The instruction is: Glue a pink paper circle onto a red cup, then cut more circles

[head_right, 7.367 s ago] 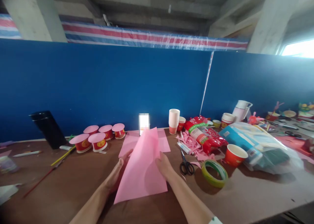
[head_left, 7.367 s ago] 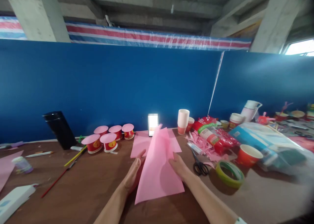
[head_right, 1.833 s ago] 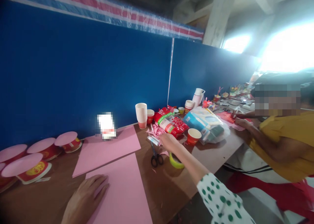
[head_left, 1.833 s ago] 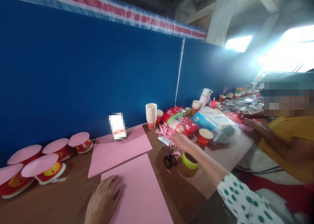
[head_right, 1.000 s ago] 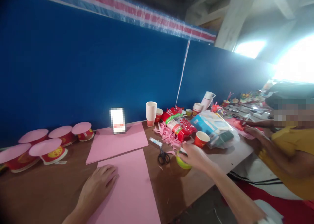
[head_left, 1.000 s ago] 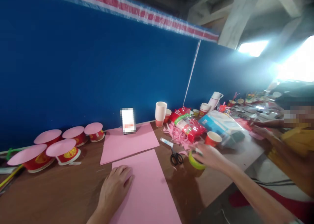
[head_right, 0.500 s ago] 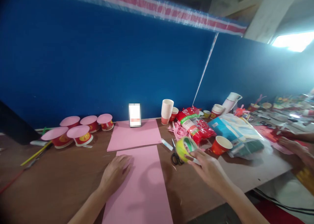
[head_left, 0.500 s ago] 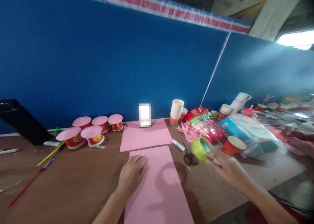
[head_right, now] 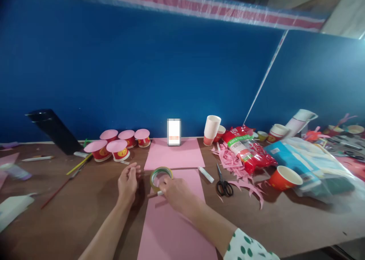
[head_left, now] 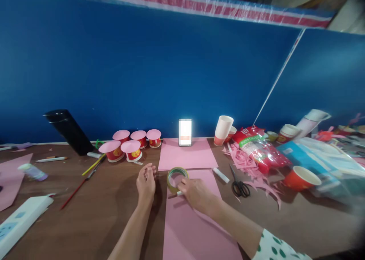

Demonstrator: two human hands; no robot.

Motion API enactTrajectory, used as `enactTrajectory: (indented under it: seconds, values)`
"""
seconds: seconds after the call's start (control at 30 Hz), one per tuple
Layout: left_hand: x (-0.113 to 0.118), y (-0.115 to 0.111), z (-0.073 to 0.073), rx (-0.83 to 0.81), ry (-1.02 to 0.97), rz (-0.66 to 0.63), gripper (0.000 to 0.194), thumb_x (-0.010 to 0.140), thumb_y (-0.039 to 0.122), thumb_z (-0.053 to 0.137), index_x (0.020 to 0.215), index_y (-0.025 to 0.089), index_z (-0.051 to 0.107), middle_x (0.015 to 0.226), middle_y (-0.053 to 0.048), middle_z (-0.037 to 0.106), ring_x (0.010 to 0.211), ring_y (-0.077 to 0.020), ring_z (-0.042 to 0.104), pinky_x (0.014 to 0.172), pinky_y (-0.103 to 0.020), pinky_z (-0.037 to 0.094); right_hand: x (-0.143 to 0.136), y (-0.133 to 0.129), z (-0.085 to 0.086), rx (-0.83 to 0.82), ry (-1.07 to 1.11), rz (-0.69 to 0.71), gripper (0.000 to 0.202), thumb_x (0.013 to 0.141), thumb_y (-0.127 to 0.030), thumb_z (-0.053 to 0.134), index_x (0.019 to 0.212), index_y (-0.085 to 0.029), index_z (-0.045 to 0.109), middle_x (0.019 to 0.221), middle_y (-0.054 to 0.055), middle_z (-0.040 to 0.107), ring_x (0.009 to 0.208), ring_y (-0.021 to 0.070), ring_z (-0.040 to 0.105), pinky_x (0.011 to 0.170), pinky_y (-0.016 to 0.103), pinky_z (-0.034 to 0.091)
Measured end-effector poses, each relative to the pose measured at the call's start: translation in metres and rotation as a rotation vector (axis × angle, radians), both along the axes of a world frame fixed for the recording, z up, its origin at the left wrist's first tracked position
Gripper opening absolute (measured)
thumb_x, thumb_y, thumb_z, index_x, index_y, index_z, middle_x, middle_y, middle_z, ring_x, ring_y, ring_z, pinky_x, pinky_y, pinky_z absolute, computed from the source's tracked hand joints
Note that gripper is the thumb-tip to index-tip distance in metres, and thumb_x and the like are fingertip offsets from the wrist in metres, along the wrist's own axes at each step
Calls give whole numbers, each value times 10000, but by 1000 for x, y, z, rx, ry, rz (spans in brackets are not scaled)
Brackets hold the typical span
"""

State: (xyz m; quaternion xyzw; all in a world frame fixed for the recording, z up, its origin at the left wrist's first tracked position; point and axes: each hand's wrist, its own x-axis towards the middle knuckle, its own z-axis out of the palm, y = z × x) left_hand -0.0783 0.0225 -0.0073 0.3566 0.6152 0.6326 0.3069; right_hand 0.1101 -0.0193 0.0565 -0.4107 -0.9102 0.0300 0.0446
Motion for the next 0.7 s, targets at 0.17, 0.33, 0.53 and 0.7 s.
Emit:
enactTrajectory:
  seconds: [0.17, 0.33, 0.53, 0.7]
  values:
    - [10, -6, 7, -2, 123, -137, 326, 788, 378, 457, 992, 153, 577, 889, -92, 652, 769, -176, 624, 639, -286, 513, 11, -5, 6, -27, 117, -46, 315, 781, -251, 537, 1091, -229, 490, 1104, 37, 555, 745, 186, 590, 565, 261, 448]
    - [14, -5, 2, 19, 183, -203, 351, 797, 399, 447, 1004, 143, 568, 902, -105, 647, 768, -189, 628, 670, -305, 516, 64, -10, -3, 5, 169, -342, 326, 816, -309, 491, 1135, -248, 468, 1105, 52, 530, 879, 208, 571, 682, 283, 446]
    - [14, -1, -6, 40, 259, -234, 384, 792, 428, 446, 1008, 134, 563, 916, -112, 652, 807, -207, 633, 742, -338, 504, 121, -8, -29, -34, 125, -647, 185, 822, -309, 479, 943, -187, 547, 904, 58, 588, 752, 181, 601, 638, 250, 403]
    - [13, -2, -8, 39, 333, -230, 415, 791, 456, 428, 1005, 133, 575, 936, -122, 661, 832, -226, 634, 729, -334, 506, 140, 9, -19, -38, 158, -688, 173, 811, -329, 481, 845, -187, 573, 779, 38, 631, 721, 172, 595, 625, 233, 380]
